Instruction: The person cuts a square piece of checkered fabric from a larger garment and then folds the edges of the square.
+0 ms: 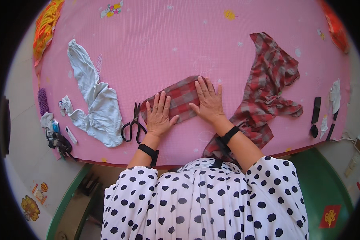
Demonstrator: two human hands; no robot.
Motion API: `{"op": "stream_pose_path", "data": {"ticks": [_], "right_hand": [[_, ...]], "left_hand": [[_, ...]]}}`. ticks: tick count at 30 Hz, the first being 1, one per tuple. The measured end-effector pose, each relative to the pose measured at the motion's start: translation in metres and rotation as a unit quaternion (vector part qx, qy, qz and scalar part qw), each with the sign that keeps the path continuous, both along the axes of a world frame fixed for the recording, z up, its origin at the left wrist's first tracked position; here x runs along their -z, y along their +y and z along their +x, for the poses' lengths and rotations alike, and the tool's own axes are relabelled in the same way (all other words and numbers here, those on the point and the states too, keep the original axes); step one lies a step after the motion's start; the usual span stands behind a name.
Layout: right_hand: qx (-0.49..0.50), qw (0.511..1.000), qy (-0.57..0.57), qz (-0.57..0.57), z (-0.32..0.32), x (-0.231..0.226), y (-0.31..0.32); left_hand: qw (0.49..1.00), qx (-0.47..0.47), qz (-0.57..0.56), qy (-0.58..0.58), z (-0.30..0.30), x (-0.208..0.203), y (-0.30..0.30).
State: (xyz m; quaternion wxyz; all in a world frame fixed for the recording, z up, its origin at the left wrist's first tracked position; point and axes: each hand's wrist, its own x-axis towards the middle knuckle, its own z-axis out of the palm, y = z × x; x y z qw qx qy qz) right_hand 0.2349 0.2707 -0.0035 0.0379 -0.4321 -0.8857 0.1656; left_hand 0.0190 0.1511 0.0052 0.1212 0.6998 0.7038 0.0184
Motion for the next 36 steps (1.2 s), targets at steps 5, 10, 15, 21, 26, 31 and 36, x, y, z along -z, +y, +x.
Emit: {"op": "stream_pose_path", "data": {"ticks": [5, 10, 15, 21, 26, 31, 36], "right_hand": [[-0.006, 1.000, -0.018, -0.014, -0.009, 0.002, -0.010], [0.000, 1.000, -0.007, -0.015, -0.010, -0.013, -0.032], [0.019, 0.999, -0.029, 0.010, -0.011, -0.029, -0.050], [0.001, 1.000, -0.001, 0.013, 0.001, -0.044, -0.058], [-0.101, 0.981, 0.138, 0.090, 0.036, -0.057, -0.048], [-0.174, 0.968, 0.121, 0.135, 0.081, -0.057, -0.052], [-0.148, 0.971, 0.136, 0.128, 0.095, -0.058, -0.042]], "left_hand": [[1.000, -0.015, 0.014, -0.009, -0.006, 0.004, -0.016], [0.998, -0.059, 0.021, -0.024, -0.005, -0.018, -0.057], [0.997, -0.060, 0.032, -0.025, -0.015, -0.019, -0.073], [0.995, -0.072, 0.035, -0.051, -0.005, -0.044, -0.087], [0.997, 0.046, 0.053, -0.030, 0.023, -0.075, -0.089], [0.989, 0.106, 0.098, -0.018, 0.039, -0.073, -0.088], [0.985, 0.148, 0.091, -0.010, 0.047, -0.069, -0.069]]}}
